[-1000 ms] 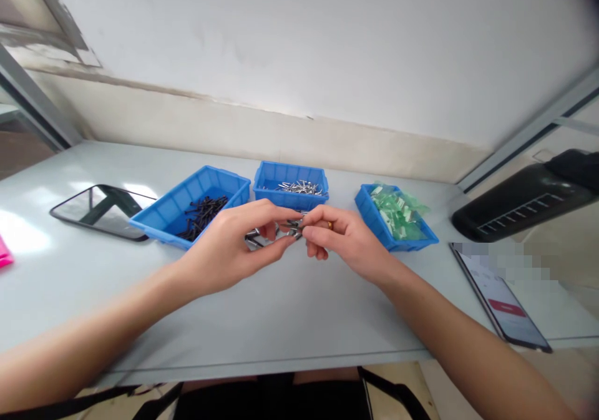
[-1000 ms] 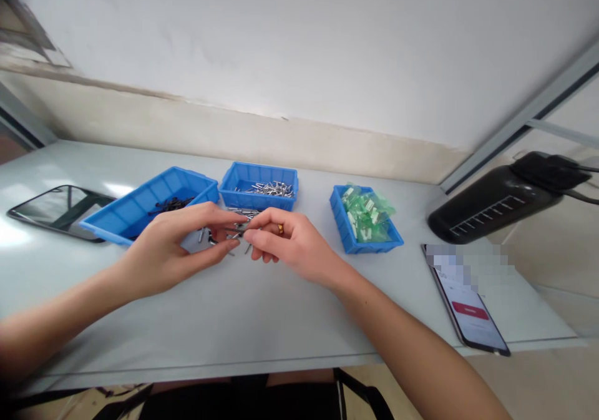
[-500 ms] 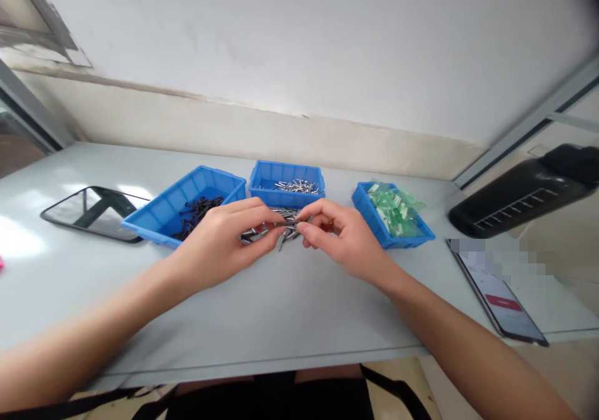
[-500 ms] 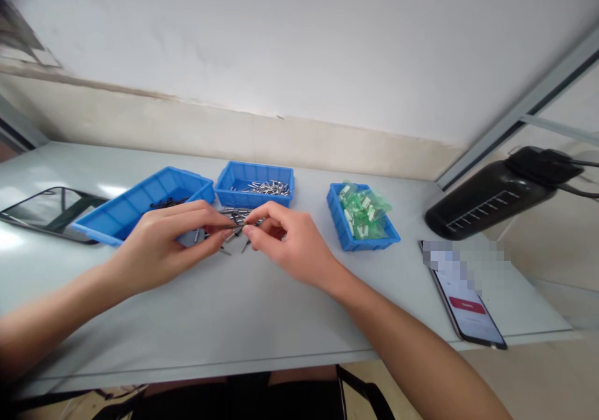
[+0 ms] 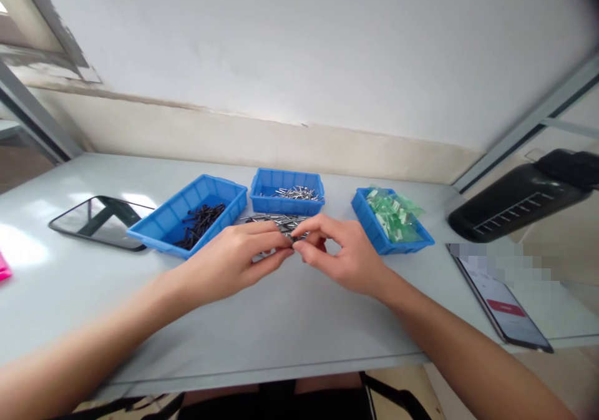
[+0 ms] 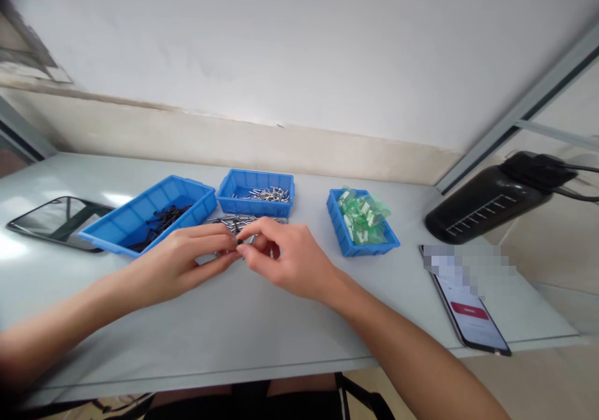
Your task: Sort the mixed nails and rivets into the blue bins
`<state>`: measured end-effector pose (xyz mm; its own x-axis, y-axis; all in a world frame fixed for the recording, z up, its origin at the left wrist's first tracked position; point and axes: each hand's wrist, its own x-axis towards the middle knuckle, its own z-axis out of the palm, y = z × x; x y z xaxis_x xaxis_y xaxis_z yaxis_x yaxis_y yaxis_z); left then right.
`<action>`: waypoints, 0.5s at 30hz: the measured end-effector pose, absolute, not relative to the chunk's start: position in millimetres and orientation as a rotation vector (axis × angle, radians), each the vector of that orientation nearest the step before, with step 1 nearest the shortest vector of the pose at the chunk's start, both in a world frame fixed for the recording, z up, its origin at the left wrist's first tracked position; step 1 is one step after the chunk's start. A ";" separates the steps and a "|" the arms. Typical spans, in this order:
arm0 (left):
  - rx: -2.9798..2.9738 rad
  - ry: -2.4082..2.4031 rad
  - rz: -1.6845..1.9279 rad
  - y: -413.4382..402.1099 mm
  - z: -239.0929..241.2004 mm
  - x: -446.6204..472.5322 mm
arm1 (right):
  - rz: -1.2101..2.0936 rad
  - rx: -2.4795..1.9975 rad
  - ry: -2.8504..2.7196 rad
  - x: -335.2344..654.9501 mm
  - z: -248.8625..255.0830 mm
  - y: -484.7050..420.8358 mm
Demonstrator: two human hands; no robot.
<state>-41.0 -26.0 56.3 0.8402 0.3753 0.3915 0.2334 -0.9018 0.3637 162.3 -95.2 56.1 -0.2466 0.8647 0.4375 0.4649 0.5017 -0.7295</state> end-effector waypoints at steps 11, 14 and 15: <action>2.836 0.355 0.762 -24.1 53.3 -42.6 | 0.441 -0.956 -1.988 161.1 53.3 -97.3; 2.858 0.311 0.846 -24.5 53.3 -42.1 | 0.404 -0.946 -1.995 161.7 51.8 -96.8; 2.858 0.305 0.864 -24.6 53.3 -41.9 | 0.406 -0.947 -1.990 162.0 51.5 -96.6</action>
